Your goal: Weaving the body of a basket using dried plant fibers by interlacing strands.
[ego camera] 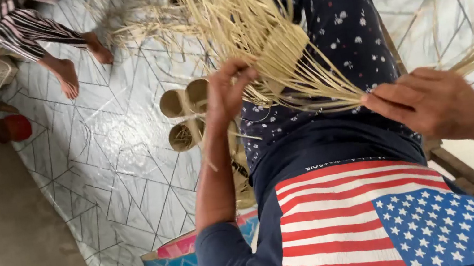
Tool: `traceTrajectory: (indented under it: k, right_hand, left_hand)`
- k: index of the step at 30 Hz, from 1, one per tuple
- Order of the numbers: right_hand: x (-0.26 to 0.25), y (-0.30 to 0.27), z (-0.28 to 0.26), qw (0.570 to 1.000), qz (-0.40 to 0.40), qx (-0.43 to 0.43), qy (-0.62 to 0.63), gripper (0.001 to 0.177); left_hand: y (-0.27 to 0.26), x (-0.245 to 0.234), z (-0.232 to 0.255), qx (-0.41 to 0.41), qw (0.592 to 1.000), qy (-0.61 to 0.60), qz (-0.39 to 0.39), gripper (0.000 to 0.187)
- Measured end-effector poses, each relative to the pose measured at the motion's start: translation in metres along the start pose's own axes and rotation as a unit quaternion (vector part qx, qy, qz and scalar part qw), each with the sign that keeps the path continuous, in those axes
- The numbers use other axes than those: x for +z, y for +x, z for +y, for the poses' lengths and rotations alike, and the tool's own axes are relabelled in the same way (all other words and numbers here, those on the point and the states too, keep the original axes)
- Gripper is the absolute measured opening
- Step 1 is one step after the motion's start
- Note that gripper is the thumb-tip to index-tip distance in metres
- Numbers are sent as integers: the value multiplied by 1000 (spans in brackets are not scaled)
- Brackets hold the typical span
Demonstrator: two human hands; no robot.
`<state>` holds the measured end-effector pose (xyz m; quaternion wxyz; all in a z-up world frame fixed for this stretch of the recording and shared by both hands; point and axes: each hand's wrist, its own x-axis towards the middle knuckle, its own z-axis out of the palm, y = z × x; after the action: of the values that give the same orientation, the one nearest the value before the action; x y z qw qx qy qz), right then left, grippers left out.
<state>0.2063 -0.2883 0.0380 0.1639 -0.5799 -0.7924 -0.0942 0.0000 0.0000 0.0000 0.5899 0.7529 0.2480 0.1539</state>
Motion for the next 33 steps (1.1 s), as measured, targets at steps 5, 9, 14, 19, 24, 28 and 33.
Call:
traceTrajectory:
  k: [5, 9, 14, 19, 24, 28, 33]
  right_hand:
    - [40, -39, -23, 995, -39, 80, 47, 37]
    - [58, -49, -26, 991, -66, 99, 65, 39]
    - [78, -65, -23, 986, -71, 121, 92, 52]
    - [65, -58, -19, 953, -62, 192, 228, 45]
    - [53, -25, 2, 817, 63, 371, 437, 17]
    - [41, 29, 13, 766, 60, 399, 500, 33]
    - [56, 71, -3, 690, 83, 409, 592, 73]
  left_hand:
    - [-30, 31, 12, -60, 996, -59, 20, 14]
    - [-29, 31, 45, -17, 996, 71, -44, 32]
    - [-22, 52, 74, 62, 980, 189, -32, 27]
    - [-19, 72, 67, 100, 957, 270, 32, 13]
    - [-21, 70, 62, 75, 969, 227, 58, 8]
    - [-29, 58, 60, 45, 984, 164, 60, 7]
    - [-53, 37, 43, 38, 994, 57, 82, 8]
